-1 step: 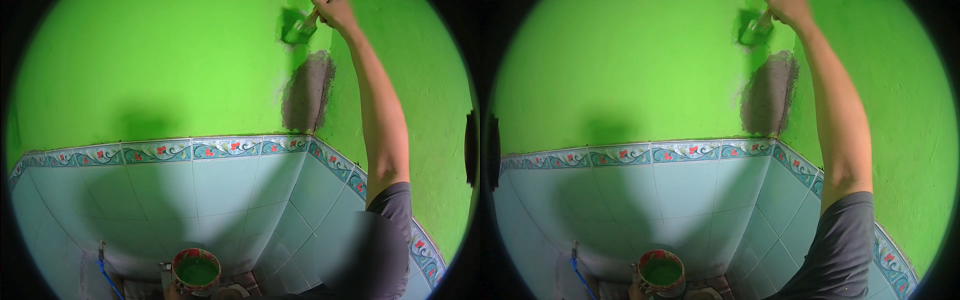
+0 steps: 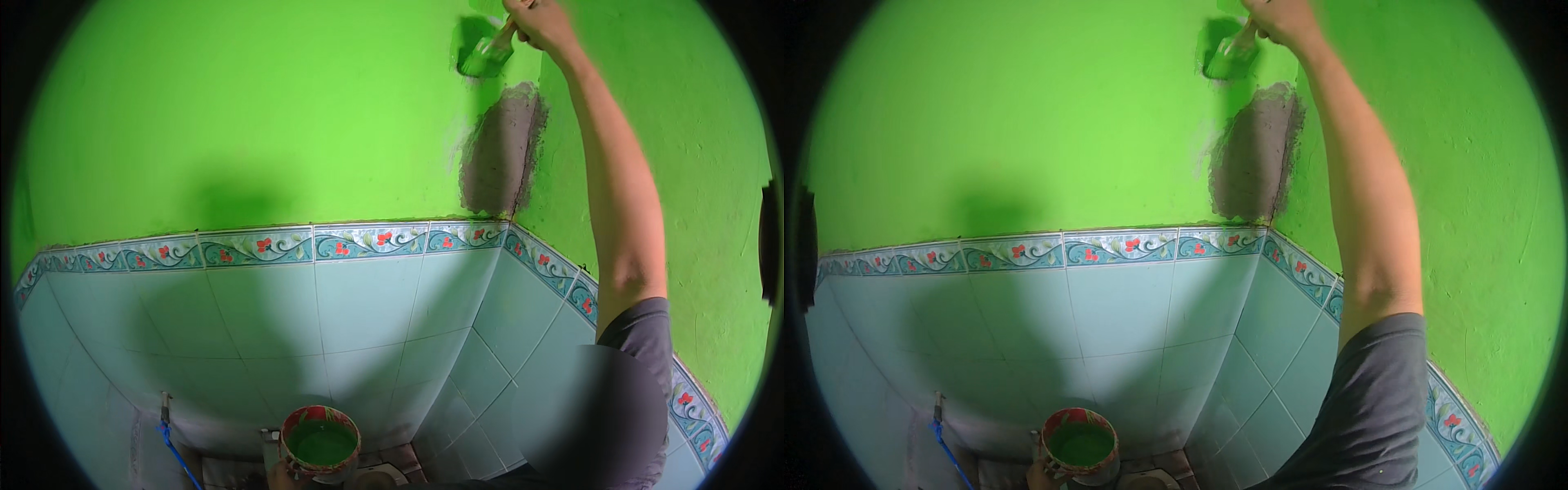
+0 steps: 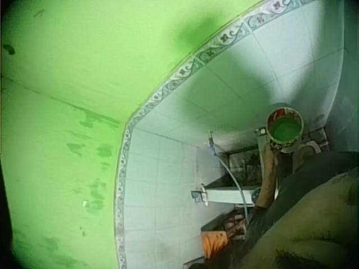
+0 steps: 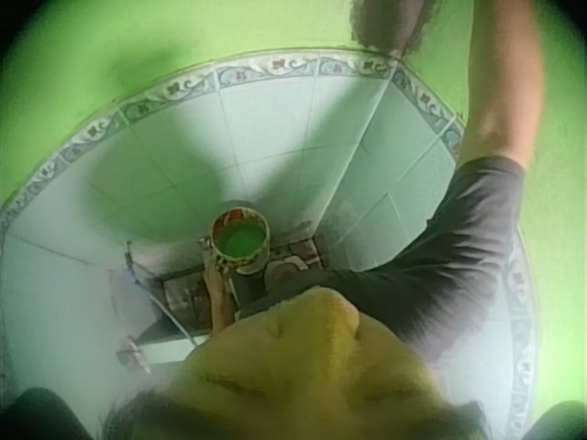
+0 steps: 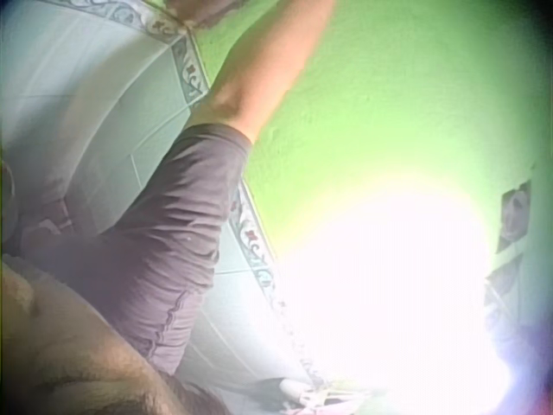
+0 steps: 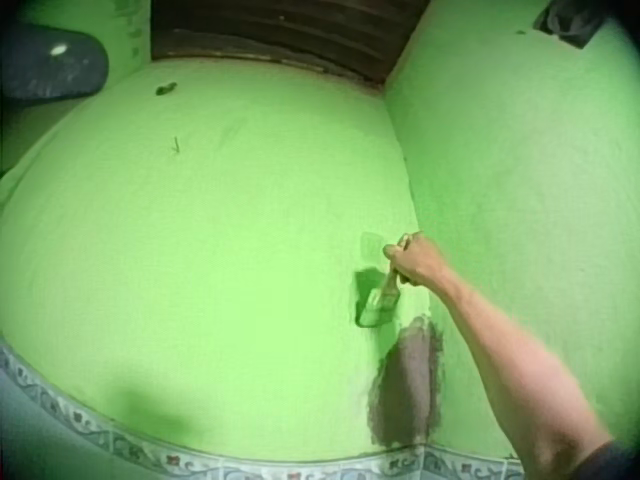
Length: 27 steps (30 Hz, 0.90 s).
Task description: The person patches a small hole in a green wall using a putty knife and then applies green paint over the patched area with a brush.
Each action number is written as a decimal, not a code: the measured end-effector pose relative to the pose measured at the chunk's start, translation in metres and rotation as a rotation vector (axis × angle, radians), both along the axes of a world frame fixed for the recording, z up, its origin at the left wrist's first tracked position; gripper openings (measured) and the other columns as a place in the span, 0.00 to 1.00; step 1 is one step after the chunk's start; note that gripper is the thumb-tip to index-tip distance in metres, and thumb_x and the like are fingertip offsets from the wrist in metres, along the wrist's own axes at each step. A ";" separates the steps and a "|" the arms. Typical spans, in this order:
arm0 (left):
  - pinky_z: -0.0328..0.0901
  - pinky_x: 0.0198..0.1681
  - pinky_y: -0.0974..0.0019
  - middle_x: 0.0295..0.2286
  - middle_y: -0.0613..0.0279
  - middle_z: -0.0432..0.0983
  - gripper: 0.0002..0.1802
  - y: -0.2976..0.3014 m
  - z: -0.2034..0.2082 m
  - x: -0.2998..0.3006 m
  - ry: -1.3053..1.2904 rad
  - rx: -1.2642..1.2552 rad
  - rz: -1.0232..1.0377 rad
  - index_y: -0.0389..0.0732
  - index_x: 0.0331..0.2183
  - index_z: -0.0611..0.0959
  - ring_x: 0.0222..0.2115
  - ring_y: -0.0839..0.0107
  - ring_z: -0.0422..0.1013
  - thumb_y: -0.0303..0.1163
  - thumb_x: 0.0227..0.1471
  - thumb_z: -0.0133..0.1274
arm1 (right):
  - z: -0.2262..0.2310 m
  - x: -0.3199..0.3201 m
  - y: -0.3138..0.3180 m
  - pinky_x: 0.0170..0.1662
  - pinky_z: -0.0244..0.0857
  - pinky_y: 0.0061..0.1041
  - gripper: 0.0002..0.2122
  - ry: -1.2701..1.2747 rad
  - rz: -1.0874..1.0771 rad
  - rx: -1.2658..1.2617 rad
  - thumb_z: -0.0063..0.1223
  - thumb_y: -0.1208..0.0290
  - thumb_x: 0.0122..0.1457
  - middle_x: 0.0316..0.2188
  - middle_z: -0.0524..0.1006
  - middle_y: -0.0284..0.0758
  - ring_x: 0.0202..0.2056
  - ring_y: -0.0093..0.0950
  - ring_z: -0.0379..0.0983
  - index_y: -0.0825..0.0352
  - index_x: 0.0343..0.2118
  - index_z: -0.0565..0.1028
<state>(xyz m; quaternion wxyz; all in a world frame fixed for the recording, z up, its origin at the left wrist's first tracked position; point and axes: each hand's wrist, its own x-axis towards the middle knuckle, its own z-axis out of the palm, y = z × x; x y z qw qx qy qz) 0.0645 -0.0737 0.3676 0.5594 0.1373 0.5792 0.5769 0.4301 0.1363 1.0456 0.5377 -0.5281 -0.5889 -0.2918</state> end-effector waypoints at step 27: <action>0.67 0.41 0.67 0.49 0.53 0.71 0.29 0.010 0.023 0.022 0.098 0.114 -0.098 0.36 0.56 0.71 0.43 0.67 0.71 0.46 0.60 0.48 | -0.172 0.022 0.058 0.19 0.53 0.20 0.14 0.280 0.599 0.696 0.53 0.68 0.62 0.12 0.64 0.28 0.18 0.14 0.56 0.68 0.21 0.69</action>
